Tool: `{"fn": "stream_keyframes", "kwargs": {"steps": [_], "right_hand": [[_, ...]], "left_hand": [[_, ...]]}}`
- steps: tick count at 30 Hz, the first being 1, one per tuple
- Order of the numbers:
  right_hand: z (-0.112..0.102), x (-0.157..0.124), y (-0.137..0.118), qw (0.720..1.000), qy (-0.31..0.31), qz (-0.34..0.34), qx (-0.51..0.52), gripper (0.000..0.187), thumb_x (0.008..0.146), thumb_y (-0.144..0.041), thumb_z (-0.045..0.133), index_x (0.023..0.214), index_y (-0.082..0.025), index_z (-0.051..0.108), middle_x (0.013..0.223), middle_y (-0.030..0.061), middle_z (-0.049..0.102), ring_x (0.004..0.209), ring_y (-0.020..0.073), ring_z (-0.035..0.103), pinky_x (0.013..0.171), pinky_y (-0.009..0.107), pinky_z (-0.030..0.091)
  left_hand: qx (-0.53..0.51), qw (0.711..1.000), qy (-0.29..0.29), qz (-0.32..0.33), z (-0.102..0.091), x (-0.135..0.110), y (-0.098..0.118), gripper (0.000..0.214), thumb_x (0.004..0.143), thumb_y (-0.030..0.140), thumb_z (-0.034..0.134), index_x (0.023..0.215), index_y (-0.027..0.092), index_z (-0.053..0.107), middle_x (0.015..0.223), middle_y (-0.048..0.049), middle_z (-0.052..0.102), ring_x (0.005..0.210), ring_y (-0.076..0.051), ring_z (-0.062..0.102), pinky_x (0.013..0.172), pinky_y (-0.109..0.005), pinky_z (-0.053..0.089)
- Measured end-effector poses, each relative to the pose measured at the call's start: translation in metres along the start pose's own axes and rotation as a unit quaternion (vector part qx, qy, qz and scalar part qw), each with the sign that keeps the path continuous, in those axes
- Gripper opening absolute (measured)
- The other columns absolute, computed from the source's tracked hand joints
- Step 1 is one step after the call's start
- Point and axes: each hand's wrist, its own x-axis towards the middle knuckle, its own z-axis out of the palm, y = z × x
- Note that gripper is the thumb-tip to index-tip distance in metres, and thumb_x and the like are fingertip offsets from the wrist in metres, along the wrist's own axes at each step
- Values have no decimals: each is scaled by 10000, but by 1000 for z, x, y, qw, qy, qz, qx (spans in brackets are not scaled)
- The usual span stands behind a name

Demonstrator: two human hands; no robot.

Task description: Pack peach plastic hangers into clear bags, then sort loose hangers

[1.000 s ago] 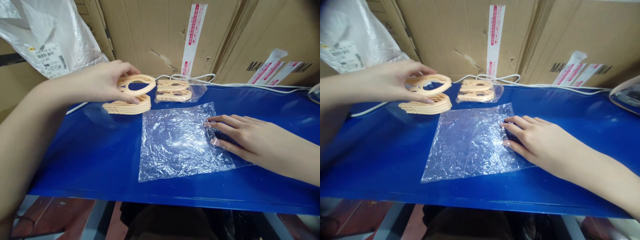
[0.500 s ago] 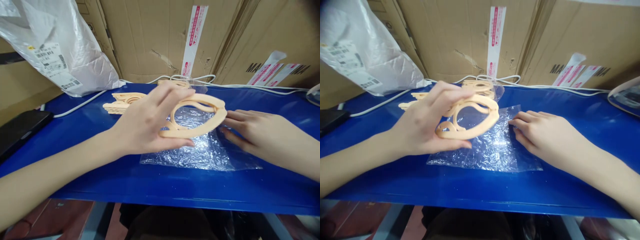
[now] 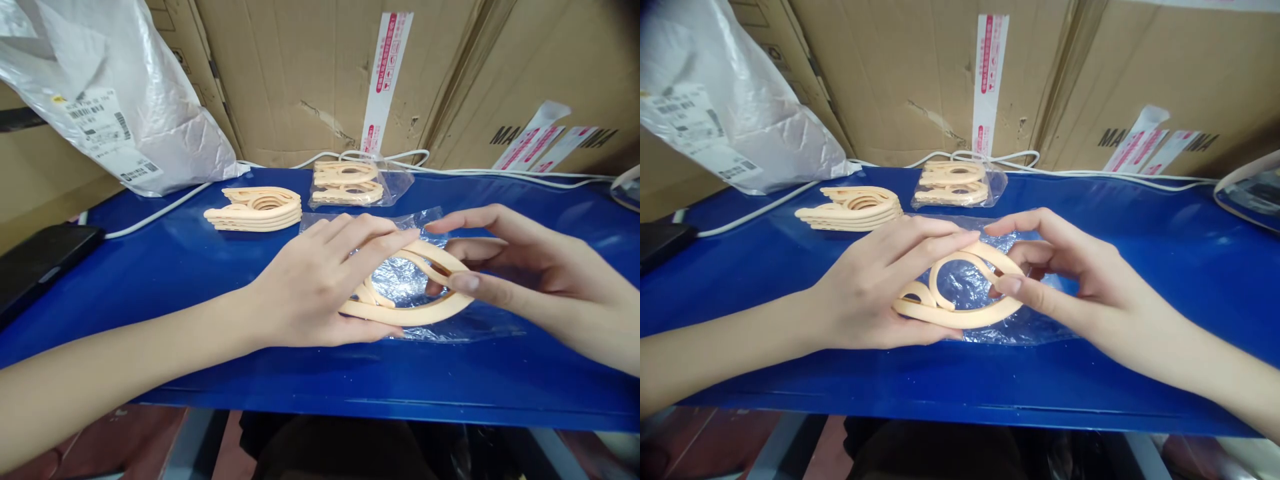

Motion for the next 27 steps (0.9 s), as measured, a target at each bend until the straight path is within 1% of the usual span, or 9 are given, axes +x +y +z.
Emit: {"fn": "stream_keyframes", "kwargs": {"steps": [4, 9, 11, 15, 18, 21, 24, 26, 27], "right_hand": [[0, 6, 1, 995, -8, 48, 92, 314, 842, -430, 724, 1141, -387, 637, 875, -69, 789, 740, 107, 742, 629, 134, 569], [-2, 11, 8, 986, 36, 88, 138, 373, 799, -431, 768, 1149, -354, 664, 860, -41, 785, 673, 96, 702, 579, 138, 535], [-4, 13, 11, 983, 57, 102, 143, 393, 776, -437, 787, 1140, -336, 675, 855, -34, 782, 678, 97, 694, 589, 142, 533], [-6, 15, 13, 983, 75, 108, 130, 406, 773, -449, 785, 1139, -315, 671, 867, -28, 774, 706, 110, 692, 593, 161, 539], [-5, 13, 13, 995, 52, 60, 63, 361, 839, -470, 716, 1152, -306, 639, 813, -35, 747, 716, 126, 692, 622, 200, 559], [-4, 8, 15, 991, 57, -54, -109, 380, 887, -469, 655, 1228, -317, 587, 1014, -11, 721, 872, 157, 689, 712, 254, 578], [-2, 3, 15, 944, 48, -184, -269, 564, 862, -510, 668, 1367, -328, 495, 1301, 47, 613, 1153, 250, 626, 884, 366, 575], [0, 2, 12, 910, 27, -234, -340, 626, 862, -529, 659, 1419, -330, 457, 1390, 83, 553, 1223, 307, 592, 895, 433, 578], [1, 1, 11, 896, 18, -250, -366, 595, 874, -522, 643, 1412, -333, 471, 1412, 93, 539, 1219, 325, 596, 871, 453, 585]], "left_hand": [[20, 1000, -16, 5, 5, -2, -6, 820, 885, 606, 632, 1442, 44, 416, 1393, -194, 560, 1288, -292, 536, 1059, -441, 461], [-2, 999, -44, -18, 12, -4, -19, 907, 890, 729, 505, 1493, 71, 346, 1485, -201, 482, 1360, -300, 470, 1108, -453, 417], [-13, 998, -43, -36, 13, -5, -23, 915, 883, 733, 512, 1490, 69, 348, 1480, -206, 485, 1352, -304, 475, 1106, -456, 419], [-9, 998, -19, -60, 12, -4, -23, 837, 883, 640, 607, 1446, 53, 405, 1371, -208, 564, 1241, -300, 554, 1022, -451, 479], [7, 999, 5, -42, 10, -3, -21, 794, 860, 585, 671, 1403, 50, 449, 1294, -197, 608, 1175, -289, 591, 969, -438, 505], [20, 999, 23, -15, 9, -4, -20, 783, 838, 562, 707, 1377, 43, 478, 1263, -189, 627, 1165, -283, 604, 932, -410, 517], [30, 999, 33, 4, 9, -5, -18, 778, 842, 592, 688, 1377, 65, 485, 1249, -169, 642, 1139, -272, 621, 903, -396, 524], [29, 999, 34, 5, 10, -5, -15, 770, 850, 604, 672, 1369, 64, 491, 1248, -165, 649, 1124, -267, 632, 909, -395, 522], [26, 999, 35, 4, 10, -5, -14, 768, 852, 606, 669, 1361, 57, 495, 1247, -166, 652, 1123, -267, 635, 914, -394, 520]]}}
